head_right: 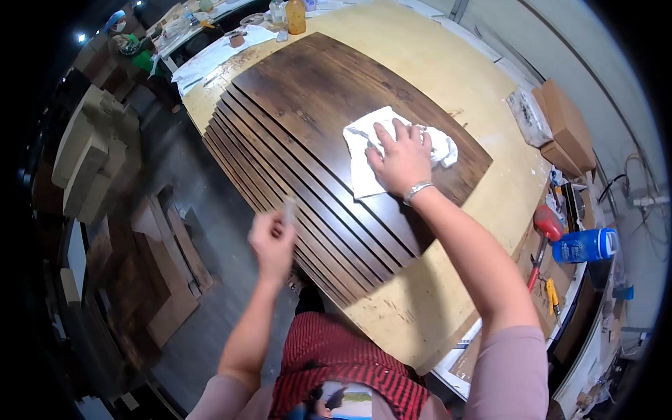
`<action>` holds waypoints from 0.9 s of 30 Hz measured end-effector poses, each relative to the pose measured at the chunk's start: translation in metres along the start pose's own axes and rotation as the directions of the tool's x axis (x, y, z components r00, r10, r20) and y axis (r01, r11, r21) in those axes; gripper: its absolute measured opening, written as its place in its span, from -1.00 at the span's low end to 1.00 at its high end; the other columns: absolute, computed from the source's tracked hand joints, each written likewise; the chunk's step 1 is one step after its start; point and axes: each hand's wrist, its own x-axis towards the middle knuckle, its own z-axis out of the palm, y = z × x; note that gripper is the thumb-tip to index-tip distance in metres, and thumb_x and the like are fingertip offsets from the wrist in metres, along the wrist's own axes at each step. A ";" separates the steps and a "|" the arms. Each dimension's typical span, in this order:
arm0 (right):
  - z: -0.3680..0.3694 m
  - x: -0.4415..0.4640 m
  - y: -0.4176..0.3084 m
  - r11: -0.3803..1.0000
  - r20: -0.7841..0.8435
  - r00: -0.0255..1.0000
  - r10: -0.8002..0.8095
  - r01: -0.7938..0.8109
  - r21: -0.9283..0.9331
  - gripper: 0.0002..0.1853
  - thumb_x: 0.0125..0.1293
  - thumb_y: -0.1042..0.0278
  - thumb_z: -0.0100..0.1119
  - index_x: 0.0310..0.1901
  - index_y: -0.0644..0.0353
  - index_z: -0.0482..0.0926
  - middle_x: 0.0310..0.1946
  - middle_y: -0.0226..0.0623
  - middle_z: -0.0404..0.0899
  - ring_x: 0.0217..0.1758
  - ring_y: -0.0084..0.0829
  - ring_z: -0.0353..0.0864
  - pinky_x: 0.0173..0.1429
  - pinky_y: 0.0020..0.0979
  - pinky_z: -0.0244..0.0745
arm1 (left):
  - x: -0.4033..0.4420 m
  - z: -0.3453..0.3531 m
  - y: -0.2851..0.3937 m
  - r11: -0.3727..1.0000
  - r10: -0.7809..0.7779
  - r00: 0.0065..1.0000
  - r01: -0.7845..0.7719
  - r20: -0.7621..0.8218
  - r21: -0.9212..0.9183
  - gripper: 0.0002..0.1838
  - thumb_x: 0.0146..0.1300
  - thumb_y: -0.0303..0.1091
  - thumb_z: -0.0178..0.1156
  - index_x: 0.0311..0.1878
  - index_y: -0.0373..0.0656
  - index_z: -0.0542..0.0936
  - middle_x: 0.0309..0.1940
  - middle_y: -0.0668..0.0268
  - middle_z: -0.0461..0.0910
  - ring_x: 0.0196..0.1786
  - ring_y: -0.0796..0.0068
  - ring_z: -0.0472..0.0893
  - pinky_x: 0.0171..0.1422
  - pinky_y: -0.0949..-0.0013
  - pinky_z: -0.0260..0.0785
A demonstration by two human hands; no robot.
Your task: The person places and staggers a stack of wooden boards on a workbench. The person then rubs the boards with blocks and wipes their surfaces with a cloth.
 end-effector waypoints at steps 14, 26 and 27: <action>0.004 -0.007 -0.001 0.998 -0.119 0.993 0.016 -0.009 0.065 -0.57 0.28 0.02 0.19 0.15 -0.08 0.62 0.23 -0.10 0.54 0.28 -0.07 0.45 0.42 0.08 0.14 | -0.067 0.019 0.028 0.945 0.282 0.957 -0.288 0.061 0.153 -0.73 -0.06 -0.43 0.41 -0.22 -0.21 0.66 -0.35 0.14 0.58 -0.27 0.08 0.58 -0.22 0.13 0.45; 0.001 -0.004 -0.003 1.000 -0.096 0.995 0.003 -0.002 0.016 -0.54 0.25 0.07 0.20 0.19 -0.07 0.60 0.24 -0.08 0.52 0.30 -0.01 0.44 0.43 0.10 0.14 | -0.062 0.013 0.011 0.897 0.414 0.893 -0.433 0.175 0.086 -0.67 -0.11 -0.43 0.42 -0.17 -0.18 0.70 -0.38 0.24 0.55 -0.35 0.19 0.56 -0.35 0.22 0.43; 0.000 -0.004 -0.004 1.000 -0.088 0.996 0.000 0.001 0.006 -0.53 0.25 0.08 0.21 0.19 -0.07 0.60 0.25 -0.08 0.52 0.29 0.00 0.44 0.44 0.09 0.14 | -0.044 0.009 -0.003 0.892 0.419 0.896 -0.436 0.144 0.116 -0.67 -0.10 -0.46 0.41 -0.17 -0.19 0.69 -0.36 0.23 0.55 -0.32 0.19 0.56 -0.33 0.21 0.44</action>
